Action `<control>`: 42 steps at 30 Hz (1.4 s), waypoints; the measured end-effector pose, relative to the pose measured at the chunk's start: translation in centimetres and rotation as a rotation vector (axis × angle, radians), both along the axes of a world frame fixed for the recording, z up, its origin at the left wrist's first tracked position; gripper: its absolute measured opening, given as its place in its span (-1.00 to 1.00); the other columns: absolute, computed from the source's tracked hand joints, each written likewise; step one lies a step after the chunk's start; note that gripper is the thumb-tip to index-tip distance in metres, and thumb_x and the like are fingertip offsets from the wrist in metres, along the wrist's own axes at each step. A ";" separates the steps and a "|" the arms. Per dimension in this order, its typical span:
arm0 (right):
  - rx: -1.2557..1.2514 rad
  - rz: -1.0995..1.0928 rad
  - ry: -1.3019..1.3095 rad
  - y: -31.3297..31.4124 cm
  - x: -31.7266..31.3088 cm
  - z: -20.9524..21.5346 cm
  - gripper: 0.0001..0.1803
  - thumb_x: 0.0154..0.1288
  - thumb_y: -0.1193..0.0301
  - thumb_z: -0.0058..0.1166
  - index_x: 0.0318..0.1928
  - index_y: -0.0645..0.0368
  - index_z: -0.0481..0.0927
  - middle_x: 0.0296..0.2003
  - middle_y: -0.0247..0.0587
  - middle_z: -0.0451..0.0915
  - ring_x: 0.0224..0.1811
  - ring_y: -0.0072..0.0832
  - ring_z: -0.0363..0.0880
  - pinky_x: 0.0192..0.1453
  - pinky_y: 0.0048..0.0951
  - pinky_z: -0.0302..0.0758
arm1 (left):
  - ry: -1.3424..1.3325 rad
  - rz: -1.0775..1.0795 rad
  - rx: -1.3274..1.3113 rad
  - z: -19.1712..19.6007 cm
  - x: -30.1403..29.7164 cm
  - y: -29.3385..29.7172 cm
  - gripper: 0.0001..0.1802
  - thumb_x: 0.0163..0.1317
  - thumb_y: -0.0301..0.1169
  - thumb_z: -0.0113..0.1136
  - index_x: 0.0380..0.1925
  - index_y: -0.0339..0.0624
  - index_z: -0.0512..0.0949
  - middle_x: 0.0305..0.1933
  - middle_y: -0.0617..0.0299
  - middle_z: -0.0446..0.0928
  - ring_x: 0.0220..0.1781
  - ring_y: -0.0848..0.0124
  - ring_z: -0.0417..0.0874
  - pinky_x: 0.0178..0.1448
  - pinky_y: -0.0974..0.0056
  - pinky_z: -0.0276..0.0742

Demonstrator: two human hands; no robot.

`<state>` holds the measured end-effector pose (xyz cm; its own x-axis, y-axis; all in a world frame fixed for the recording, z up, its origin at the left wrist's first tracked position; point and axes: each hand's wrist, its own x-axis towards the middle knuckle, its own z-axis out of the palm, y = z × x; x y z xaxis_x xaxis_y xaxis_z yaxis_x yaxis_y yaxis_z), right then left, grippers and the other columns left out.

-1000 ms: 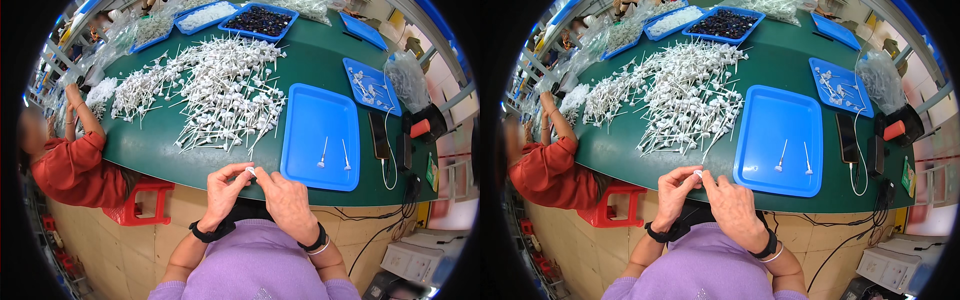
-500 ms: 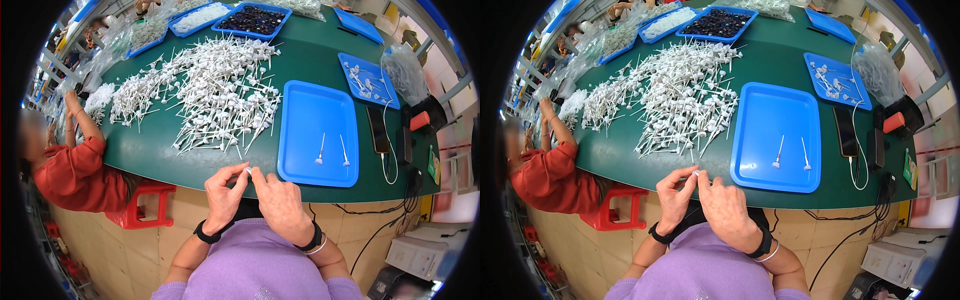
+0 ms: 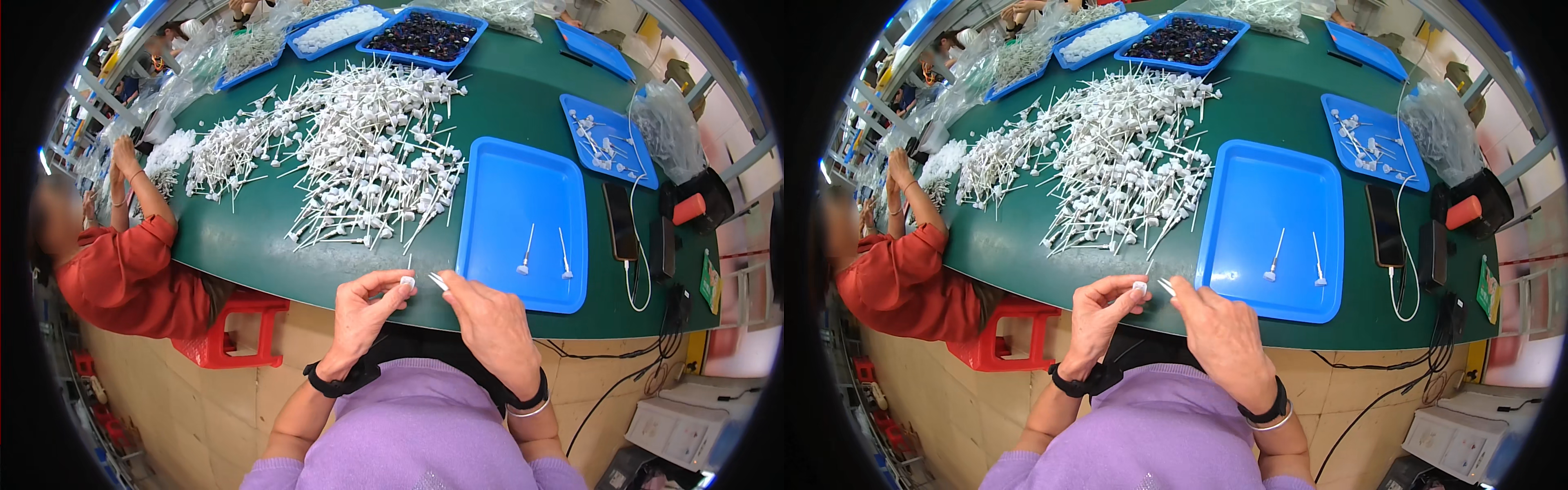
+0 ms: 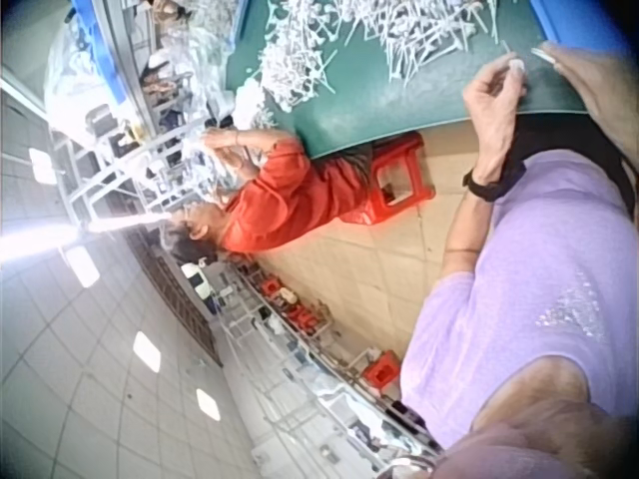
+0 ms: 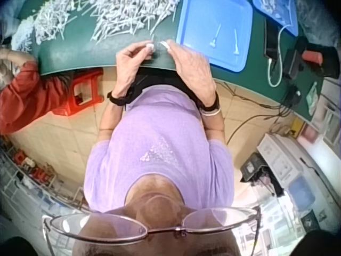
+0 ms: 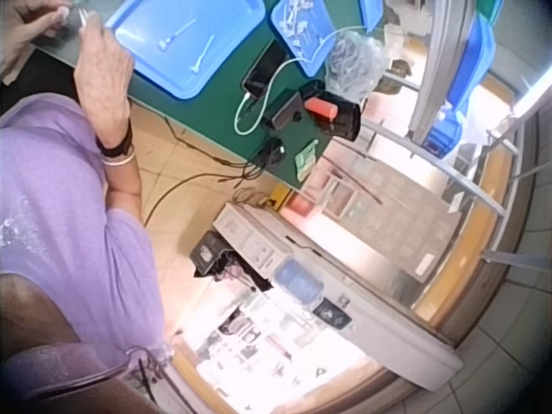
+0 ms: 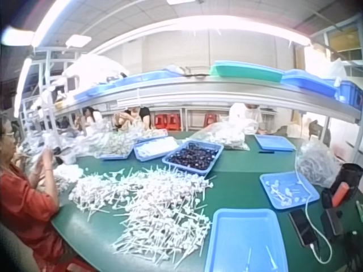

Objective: The recorder is assembling small white plastic components by hand at a factory workbench.

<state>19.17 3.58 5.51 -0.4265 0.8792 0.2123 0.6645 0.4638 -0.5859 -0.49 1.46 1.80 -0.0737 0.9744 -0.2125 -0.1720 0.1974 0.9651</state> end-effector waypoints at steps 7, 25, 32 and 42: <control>-0.003 -0.364 0.379 -1.7 1.6 -0.7 -0.68 0.46 0.52 0.00 0.17 0.25 0.59 -0.36 -0.05 0.62 -0.56 -0.43 0.46 -0.42 -0.36 0.44 | 0.138 -0.196 0.166 1.3 4.5 2.8 -0.68 0.33 -0.49 0.29 0.08 -0.28 0.63 -0.16 0.18 0.72 -0.19 0.42 0.72 -0.09 0.35 0.65; 0.041 -0.421 0.150 -0.8 1.8 -5.0 -0.71 0.46 0.52 0.01 0.13 0.29 0.57 -0.37 0.00 0.58 -0.42 -0.17 0.57 -0.34 -0.19 0.44 | 1.353 0.144 0.404 -2.6 -15.5 9.6 -0.92 0.11 -0.48 0.34 -0.40 -0.24 0.68 -0.40 0.06 0.61 -0.32 0.07 0.65 -0.22 0.06 0.55; 0.125 -0.406 0.002 -0.8 2.0 -4.8 -0.74 0.46 0.49 0.02 0.10 0.26 0.56 -0.24 0.06 0.62 -0.25 0.02 0.63 -0.25 -0.09 0.50 | 1.470 0.123 0.399 -3.9 -16.3 10.4 -0.91 0.05 -0.47 0.36 -0.47 -0.24 0.64 -0.42 0.05 0.60 -0.33 0.08 0.67 -0.23 0.05 0.56; 0.002 -0.236 0.381 -2.1 -0.3 -1.5 -0.76 0.42 0.55 0.06 0.05 0.24 0.60 -0.34 -0.02 0.61 -0.36 -0.05 0.60 -0.29 -0.16 0.51 | 0.418 0.116 0.279 2.0 -4.8 0.9 -0.89 0.20 -0.55 0.39 -0.27 -0.29 0.67 -0.36 0.26 0.68 -0.38 0.58 0.66 -0.25 0.46 0.57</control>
